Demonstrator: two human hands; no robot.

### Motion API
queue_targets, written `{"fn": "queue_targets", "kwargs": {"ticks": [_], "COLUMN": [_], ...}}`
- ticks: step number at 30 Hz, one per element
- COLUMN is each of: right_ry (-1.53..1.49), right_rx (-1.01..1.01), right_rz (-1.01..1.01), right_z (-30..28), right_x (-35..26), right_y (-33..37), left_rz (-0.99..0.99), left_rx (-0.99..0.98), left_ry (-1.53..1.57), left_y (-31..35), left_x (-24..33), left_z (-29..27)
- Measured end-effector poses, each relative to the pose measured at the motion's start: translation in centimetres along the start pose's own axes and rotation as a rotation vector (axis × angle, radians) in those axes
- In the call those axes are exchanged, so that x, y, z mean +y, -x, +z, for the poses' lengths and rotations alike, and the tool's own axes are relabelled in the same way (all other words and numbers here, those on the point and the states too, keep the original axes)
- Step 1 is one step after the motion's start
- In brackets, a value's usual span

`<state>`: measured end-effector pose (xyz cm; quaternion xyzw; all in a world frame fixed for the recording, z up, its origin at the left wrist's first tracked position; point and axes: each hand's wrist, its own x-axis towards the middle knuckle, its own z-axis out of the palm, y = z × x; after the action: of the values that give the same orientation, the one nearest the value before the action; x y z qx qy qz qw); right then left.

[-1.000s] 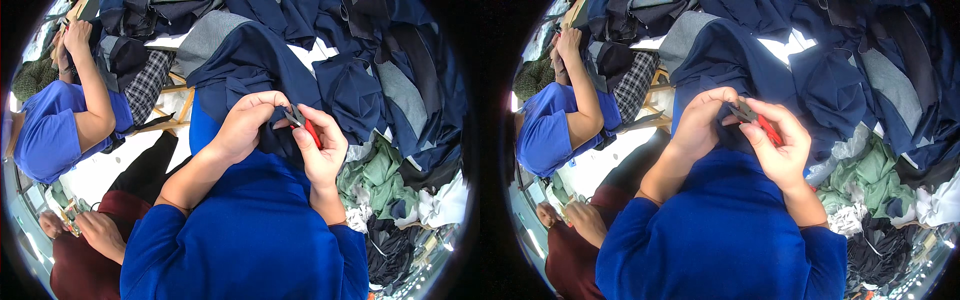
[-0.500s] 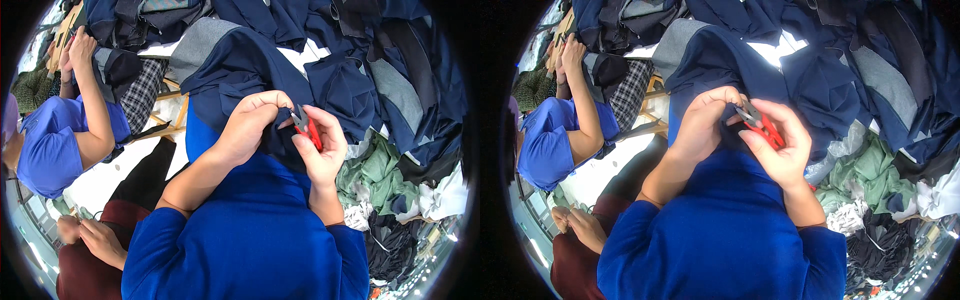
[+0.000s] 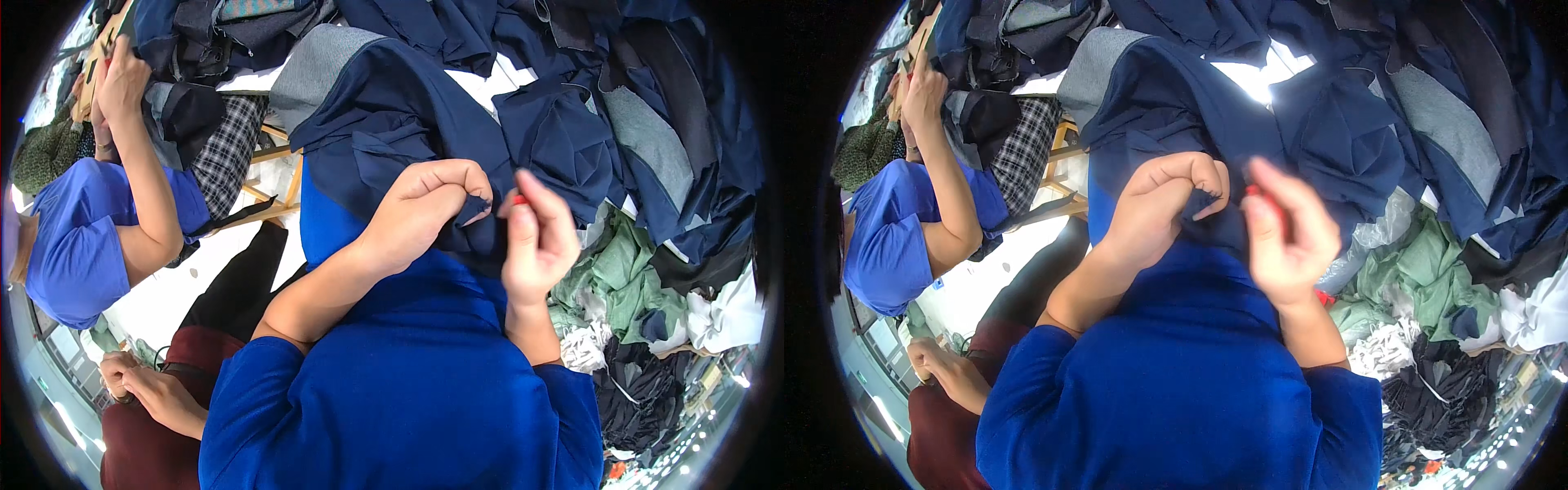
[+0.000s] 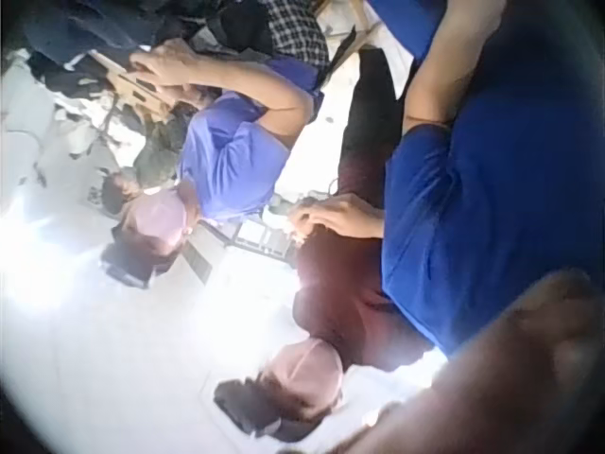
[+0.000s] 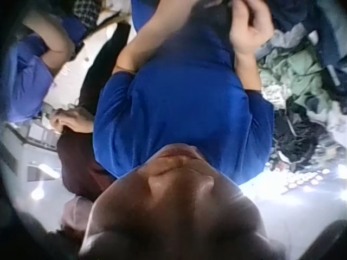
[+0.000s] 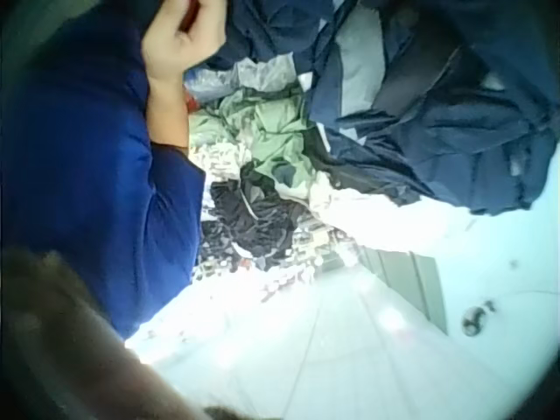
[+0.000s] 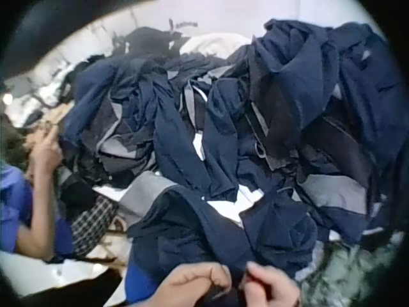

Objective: Trimming loose threads from fabric pieces using nippers.

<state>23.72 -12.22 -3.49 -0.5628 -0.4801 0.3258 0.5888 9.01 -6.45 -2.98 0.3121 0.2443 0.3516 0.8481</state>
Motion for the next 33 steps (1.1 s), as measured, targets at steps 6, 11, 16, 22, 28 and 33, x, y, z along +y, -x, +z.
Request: {"fn": "queue_targets", "kwargs": {"ticks": [6, 11, 16, 22, 28, 33], "right_ry": [-0.017, 0.130, 0.169, 0.168, 0.133, 0.054], "right_rx": [-0.060, -0.225, -0.248, -0.233, -0.213, -0.079], "right_rz": [0.029, -0.130, -0.164, -0.141, -0.085, -0.027], "right_z": [-1.5, -0.9, -0.3, -0.2, 0.0, 0.5], "right_x": [-1.4, -2.5, -2.7, -2.6, -2.6, -2.0], "right_y": [-0.9, -1.3, -1.3, -1.2, -1.0, -0.9], "left_rz": [0.055, 0.159, 0.232, 0.245, 0.258, 0.274], "left_rx": [0.118, 0.135, 0.200, 0.210, 0.228, 0.200], "left_ry": [0.025, -0.091, -0.181, -0.205, -0.222, -0.251], "left_y": [0.0, -0.1, 0.1, 0.2, 0.1, 0.1], "left_x": [0.1, -0.1, -0.3, -0.6, -0.7, -0.5], "left_z": [0.3, 0.3, 0.3, 0.1, 0.4, 0.5]}}
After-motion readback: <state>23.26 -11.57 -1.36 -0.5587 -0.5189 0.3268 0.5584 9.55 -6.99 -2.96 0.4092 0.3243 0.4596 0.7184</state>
